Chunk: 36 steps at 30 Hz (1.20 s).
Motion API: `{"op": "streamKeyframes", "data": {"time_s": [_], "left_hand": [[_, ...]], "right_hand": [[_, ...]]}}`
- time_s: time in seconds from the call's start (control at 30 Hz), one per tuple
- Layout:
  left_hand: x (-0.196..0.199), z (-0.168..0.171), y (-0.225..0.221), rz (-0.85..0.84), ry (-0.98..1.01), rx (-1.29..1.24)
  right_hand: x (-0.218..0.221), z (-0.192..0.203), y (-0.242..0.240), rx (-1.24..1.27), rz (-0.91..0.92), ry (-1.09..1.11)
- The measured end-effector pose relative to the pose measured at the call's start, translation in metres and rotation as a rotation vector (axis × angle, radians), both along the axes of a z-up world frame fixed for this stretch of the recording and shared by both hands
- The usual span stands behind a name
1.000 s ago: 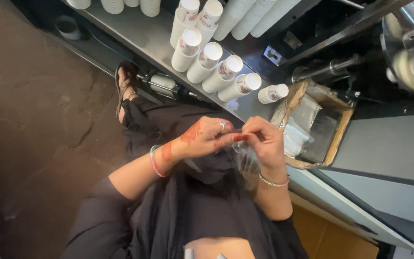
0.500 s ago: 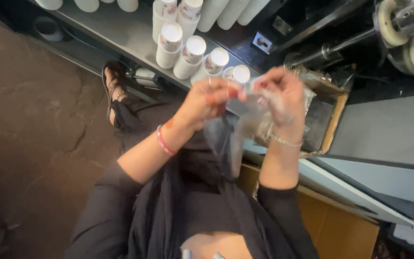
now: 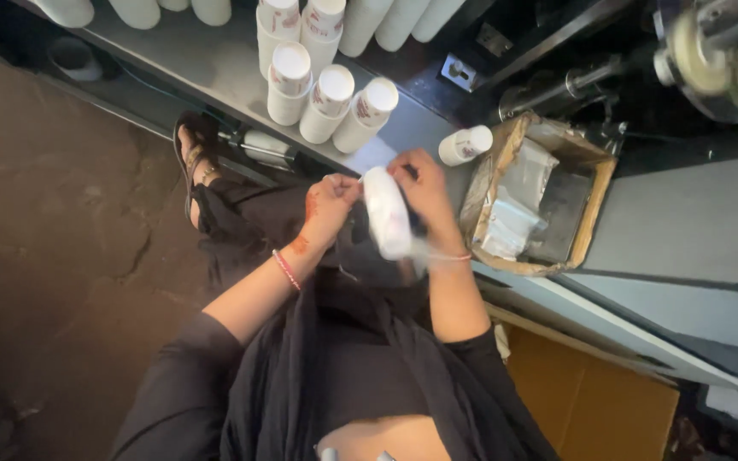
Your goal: Packaging stacks of manufactured paper cups into clear plastic bags.
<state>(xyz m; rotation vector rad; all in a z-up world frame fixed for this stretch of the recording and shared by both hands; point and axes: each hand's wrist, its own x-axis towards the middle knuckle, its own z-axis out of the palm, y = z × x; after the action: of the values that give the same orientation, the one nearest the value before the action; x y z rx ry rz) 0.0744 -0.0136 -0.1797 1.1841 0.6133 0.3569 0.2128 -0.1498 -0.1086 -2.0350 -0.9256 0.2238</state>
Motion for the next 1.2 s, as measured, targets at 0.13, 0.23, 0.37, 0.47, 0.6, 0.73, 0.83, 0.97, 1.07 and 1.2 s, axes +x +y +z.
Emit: {"op": "streamKeyframes", "data": {"time_s": [0.13, 0.23, 0.37, 0.47, 0.6, 0.73, 0.83, 0.97, 1.07, 1.2], "left_hand": [[0.002, 0.067, -0.002, -0.016, -0.207, 0.27], [-0.005, 0.118, 0.002, -0.097, -0.333, 0.055], [-0.026, 0.127, 0.005, -0.334, -0.319, 0.298], [-0.048, 0.149, 0.007, -0.587, -0.457, 0.243], [-0.063, 0.176, 0.01, -0.717, -0.364, 0.465], [-0.058, 0.179, 0.007, -0.684, -0.295, 0.515], [-0.052, 0.174, 0.007, -0.619, -0.513, 0.629], [-0.046, 0.156, 0.026, -0.545, -0.35, 0.497], [-0.048, 0.141, 0.039, -0.516, -0.251, 0.324], [-0.052, 0.129, 0.04, -0.528, -0.24, 0.191]], "right_hand": [[-0.03, 0.076, -0.002, 0.258, 0.04, 0.441], [-0.069, 0.121, -0.012, 0.407, 0.218, 0.434], [-0.095, 0.139, -0.028, 0.253, 0.342, 0.184], [-0.096, 0.167, -0.029, 0.301, 0.325, -0.055], [-0.105, 0.198, -0.029, 0.196, 0.127, -0.64], [-0.117, 0.188, -0.05, 0.231, 0.537, 0.064], [-0.112, 0.189, -0.086, -0.055, 0.449, -0.301], [-0.081, 0.184, -0.17, -0.625, 0.205, -0.421], [-0.07, 0.188, -0.188, -0.994, 0.062, -0.183], [-0.057, 0.193, -0.146, -0.739, 0.117, -0.192]]}}
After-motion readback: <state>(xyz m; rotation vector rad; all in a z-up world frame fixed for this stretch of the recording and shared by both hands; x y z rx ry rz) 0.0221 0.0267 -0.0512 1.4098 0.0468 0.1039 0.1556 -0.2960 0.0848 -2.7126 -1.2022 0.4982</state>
